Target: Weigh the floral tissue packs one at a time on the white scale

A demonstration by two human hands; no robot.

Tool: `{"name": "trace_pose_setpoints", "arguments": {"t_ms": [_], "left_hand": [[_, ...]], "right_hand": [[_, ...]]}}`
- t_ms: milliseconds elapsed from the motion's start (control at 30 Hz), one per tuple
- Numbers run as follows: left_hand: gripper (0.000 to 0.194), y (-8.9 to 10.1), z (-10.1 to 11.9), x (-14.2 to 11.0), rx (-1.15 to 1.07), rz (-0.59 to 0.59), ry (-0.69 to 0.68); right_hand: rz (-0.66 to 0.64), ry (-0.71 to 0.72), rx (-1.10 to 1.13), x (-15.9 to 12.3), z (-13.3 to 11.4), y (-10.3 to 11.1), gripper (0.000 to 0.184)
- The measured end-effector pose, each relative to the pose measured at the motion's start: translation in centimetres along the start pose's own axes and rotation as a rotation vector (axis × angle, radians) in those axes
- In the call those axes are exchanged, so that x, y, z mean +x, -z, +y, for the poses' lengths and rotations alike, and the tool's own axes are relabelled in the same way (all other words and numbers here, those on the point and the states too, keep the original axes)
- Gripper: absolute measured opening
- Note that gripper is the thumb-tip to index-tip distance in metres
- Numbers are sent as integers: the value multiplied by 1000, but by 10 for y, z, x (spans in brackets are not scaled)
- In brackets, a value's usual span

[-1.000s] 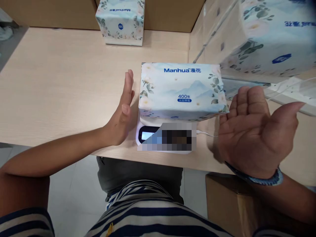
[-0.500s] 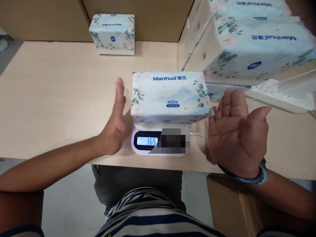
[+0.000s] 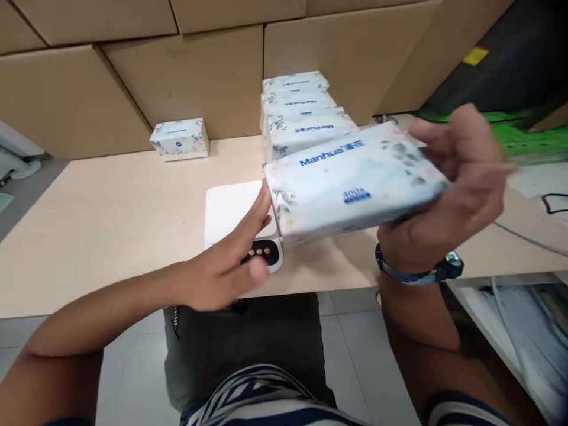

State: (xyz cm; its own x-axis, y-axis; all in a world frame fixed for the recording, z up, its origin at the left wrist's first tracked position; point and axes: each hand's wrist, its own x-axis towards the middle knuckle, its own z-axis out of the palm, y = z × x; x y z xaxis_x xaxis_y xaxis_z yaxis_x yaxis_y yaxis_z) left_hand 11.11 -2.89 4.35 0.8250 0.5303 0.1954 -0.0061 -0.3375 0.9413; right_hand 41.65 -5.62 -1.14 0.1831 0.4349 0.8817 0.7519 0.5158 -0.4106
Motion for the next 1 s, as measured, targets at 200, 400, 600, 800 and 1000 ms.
{"name": "trace_pose_setpoints", "arguments": {"t_ms": [200, 400, 600, 800, 1000], "left_hand": [[86, -41, -25, 40, -297, 253, 177], [101, -35, -28, 58, -311, 374, 242], [71, 9, -29, 43, -2, 493, 38], [62, 96, -68, 7, 399, 746, -59], [82, 179, -117, -32, 430, 999, 74]], "right_hand": [[168, -346, 81, -16, 7, 9, 56], [7, -264, 47, -27, 9, 2, 47], [-415, 44, -179, -31, 8, -5, 44], [-409, 114, -305, -38, 8, -13, 46], [-409, 204, -323, -47, -3, -1, 63]]}}
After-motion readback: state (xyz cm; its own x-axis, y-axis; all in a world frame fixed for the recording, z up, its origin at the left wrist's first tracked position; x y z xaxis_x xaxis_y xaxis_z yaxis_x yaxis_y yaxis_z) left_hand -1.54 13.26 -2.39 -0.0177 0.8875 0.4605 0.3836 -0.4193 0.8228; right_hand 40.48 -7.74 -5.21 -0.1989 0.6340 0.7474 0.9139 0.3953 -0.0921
